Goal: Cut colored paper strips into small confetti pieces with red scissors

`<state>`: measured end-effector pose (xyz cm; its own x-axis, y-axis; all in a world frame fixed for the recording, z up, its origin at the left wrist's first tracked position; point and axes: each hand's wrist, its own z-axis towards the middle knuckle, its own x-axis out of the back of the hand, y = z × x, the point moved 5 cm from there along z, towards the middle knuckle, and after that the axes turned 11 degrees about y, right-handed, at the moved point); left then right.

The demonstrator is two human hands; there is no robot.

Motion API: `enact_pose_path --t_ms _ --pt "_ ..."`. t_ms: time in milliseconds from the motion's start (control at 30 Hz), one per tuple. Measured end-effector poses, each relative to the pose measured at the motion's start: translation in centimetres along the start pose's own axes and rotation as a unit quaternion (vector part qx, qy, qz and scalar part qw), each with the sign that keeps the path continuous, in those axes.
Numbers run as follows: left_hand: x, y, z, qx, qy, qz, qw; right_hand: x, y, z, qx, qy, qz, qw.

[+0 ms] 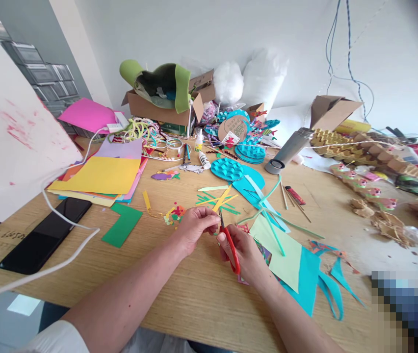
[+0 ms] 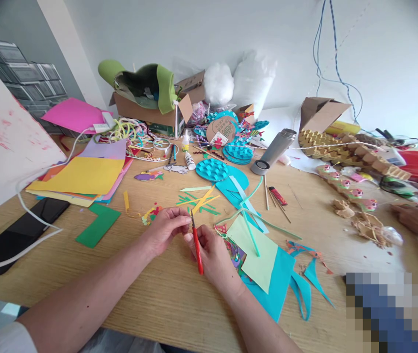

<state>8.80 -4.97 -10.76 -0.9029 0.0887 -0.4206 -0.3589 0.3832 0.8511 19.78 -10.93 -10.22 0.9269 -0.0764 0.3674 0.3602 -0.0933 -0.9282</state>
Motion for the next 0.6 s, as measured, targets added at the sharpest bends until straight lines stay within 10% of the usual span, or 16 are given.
enact_pose_path --t_ms 600 --pt "0.03 -0.15 0.04 -0.004 0.009 0.006 1.0 0.1 0.08 0.12 0.02 0.004 -0.026 0.999"
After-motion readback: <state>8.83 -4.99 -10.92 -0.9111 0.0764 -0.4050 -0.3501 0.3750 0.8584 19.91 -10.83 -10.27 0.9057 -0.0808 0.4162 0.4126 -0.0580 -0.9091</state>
